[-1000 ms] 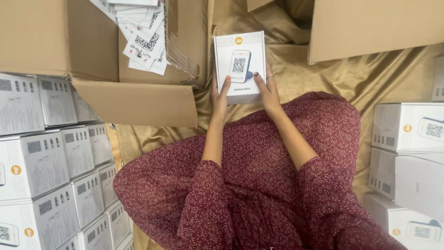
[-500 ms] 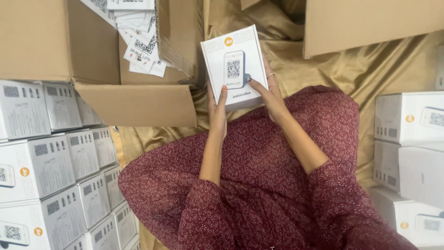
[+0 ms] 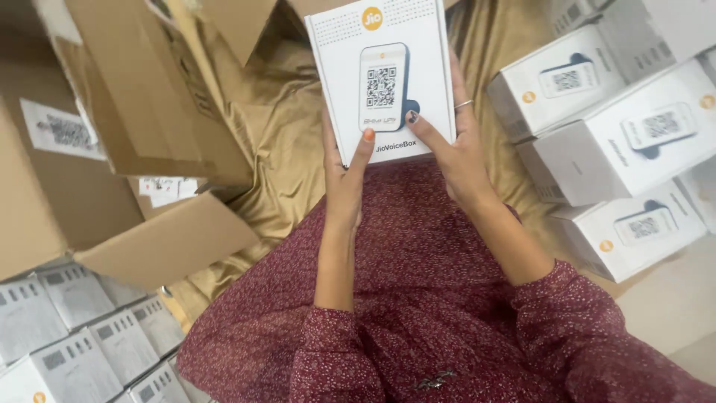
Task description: Unboxing electronic voice boxes, attaching labels, and sorting them into shipping boxes.
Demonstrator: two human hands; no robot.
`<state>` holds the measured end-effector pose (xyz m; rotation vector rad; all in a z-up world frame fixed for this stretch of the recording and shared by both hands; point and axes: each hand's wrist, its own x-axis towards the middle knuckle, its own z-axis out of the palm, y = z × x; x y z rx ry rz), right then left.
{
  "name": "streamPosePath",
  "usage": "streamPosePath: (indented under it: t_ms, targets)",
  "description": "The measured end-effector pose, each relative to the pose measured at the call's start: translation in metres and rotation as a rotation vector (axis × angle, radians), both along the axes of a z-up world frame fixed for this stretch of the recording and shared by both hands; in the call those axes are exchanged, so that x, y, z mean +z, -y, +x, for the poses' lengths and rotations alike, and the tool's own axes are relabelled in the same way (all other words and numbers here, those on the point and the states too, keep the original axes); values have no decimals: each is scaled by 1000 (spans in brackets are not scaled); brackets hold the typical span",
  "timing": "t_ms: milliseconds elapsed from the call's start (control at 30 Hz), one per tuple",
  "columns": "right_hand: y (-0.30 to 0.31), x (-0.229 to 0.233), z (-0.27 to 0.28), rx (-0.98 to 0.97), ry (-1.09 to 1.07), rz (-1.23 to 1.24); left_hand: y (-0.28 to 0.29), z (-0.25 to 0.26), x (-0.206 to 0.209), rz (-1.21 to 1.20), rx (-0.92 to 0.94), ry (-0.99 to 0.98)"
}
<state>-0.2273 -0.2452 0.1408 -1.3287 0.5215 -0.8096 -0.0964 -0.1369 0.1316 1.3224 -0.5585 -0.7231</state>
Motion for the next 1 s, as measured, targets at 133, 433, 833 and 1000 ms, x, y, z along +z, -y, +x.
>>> streamPosePath:
  t_ms: [133,433,833,1000]
  targets:
    - [22,-12,-39,-282,67,172,67,-20,-10,80,-145,76]
    - [42,-53,-82,-814,-268,-275,210,-79,-92,98,-582,187]
    - [103,-61,-110,-616,-1034,-698,167,-189,-132,324,-281,-65]
    - [121,-58,-117,-484,-1242,-721,176,-196,-128,291,-483,-134]
